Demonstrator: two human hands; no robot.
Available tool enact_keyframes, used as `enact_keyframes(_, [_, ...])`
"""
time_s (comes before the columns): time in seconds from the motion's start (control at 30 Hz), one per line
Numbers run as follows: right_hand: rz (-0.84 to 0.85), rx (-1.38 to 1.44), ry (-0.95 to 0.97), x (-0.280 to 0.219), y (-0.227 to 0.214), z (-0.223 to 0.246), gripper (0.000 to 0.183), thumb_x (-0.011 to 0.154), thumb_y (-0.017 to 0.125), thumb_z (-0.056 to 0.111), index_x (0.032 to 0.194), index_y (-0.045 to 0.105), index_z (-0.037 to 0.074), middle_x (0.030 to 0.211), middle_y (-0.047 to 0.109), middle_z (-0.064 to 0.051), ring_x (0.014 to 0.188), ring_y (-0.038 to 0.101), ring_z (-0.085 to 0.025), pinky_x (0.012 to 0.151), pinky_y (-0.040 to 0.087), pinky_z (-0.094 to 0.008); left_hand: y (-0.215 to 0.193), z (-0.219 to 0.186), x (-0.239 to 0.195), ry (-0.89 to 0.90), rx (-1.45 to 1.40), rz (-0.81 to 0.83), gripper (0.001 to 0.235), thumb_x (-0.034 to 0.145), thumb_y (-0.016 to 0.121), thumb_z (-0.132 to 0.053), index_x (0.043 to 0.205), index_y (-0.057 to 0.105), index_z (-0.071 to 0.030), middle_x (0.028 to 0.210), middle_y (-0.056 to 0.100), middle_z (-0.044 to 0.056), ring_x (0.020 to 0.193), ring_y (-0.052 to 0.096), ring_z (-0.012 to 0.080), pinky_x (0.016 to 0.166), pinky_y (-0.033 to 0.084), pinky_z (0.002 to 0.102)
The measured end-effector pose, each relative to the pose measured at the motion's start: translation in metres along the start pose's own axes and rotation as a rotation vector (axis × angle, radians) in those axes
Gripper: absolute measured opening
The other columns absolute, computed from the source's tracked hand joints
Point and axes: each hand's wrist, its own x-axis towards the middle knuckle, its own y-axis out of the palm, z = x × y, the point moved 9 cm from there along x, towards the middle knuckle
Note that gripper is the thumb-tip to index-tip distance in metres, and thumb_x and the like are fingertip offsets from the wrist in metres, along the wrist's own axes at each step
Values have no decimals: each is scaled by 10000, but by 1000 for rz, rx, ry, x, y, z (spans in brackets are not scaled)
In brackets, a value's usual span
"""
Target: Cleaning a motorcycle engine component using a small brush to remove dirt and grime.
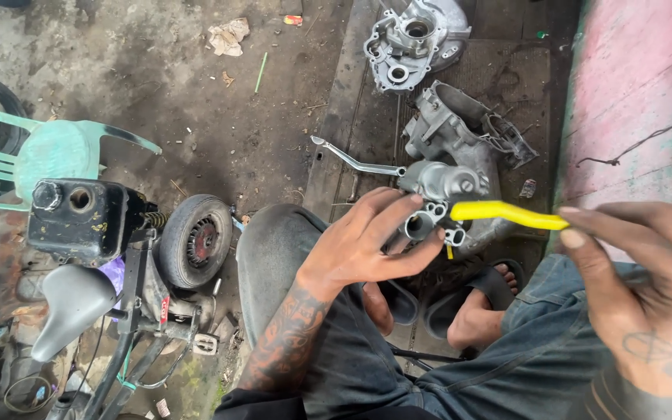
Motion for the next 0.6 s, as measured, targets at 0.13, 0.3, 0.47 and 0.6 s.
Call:
enact_keyframes(0.13, [-49,7,178,-16,-14,-52,163,1256,639,-148,1402,695,-195,1315,608,-310,1187,550,-362,1055,450,-401,-2,-6,2,69,70,71,328,955,841,-85,1193,658,-215,1225,501,131,1024,631,292,879,685,388])
enact_keyframes(0.3, [88,-39,14,5,-5,-16,186,1036,711,36,1201,765,-31,1126,730,-141,1072,620,-284,1113,364,-446,0,-14,7,133,5,109,329,986,831,-86,1244,639,-154,1271,512,173,1096,626,328,946,720,464])
enact_keyframes(0.47, [-7,-17,196,-29,-22,-96,142,1251,646,-47,1354,716,-115,1334,597,-264,1237,558,-342,1098,418,-398,14,-32,-4,254,-10,195,230,1071,688,-128,1289,634,-179,1359,513,151,1121,688,311,1035,674,441])
enact_keyframes(0.6, [163,-82,-41,10,-14,-37,138,1041,731,59,1158,786,8,1059,685,-126,1118,509,-302,1068,363,-399,15,-47,-7,339,-67,170,227,1080,718,-240,1281,630,-181,1356,514,121,1101,725,286,1011,680,406])
